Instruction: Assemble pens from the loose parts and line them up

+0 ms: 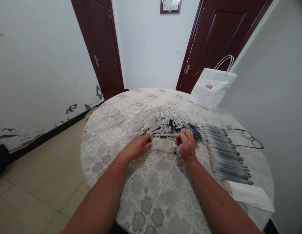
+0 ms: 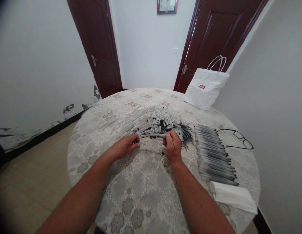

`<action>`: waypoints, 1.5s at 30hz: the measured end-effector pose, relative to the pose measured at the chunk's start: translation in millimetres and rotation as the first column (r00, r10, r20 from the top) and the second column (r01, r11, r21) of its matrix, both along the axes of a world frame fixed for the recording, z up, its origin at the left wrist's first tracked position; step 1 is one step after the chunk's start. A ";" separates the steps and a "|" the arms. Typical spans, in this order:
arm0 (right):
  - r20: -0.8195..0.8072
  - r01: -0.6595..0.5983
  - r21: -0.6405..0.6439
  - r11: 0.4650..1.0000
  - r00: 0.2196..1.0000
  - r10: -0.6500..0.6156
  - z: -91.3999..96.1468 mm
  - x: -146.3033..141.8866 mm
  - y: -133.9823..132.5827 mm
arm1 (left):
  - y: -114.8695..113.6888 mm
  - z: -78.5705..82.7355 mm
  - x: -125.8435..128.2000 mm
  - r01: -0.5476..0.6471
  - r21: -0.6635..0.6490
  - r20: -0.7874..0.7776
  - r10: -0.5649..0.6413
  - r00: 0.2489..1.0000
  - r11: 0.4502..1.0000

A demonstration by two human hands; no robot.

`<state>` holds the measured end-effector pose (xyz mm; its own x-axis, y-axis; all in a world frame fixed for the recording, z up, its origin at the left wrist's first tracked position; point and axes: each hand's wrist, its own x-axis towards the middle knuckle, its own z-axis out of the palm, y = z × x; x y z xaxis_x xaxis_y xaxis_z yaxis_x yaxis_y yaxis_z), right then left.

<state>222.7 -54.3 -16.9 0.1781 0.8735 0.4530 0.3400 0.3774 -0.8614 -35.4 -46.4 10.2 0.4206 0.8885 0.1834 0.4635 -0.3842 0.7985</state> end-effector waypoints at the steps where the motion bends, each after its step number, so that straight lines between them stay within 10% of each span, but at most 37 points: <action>1: -0.036 0.009 -0.003 1.000 0.999 -0.009 -0.2 -0.6 0.2 | 0.6 1.4 2.9 -0.026 -0.054 0.105 0.032 0.994 0.998; 12: -0.211 0.036 -0.015 0.999 0.977 -0.039 0.3 -4.9 3.2 | 5.7 0.7 17.6 0.043 -0.443 0.693 0.311 0.651 0.895; 30: -0.145 0.005 -0.034 0.999 0.989 -0.010 5.1 -15.8 -5.8 | 2.8 3.4 20.3 0.080 -0.455 0.716 0.312 0.624 0.887; 38: 0.322 -0.126 0.009 0.992 0.940 0.117 13.2 -20.9 -16.4 | 10.6 2.5 16.4 0.064 -0.495 0.822 0.443 0.357 0.867; 45: 0.620 -0.219 0.045 0.975 0.771 0.145 2.1 -37.9 -20.0 | 11.6 3.9 15.5 0.074 -0.482 0.842 0.438 0.315 0.873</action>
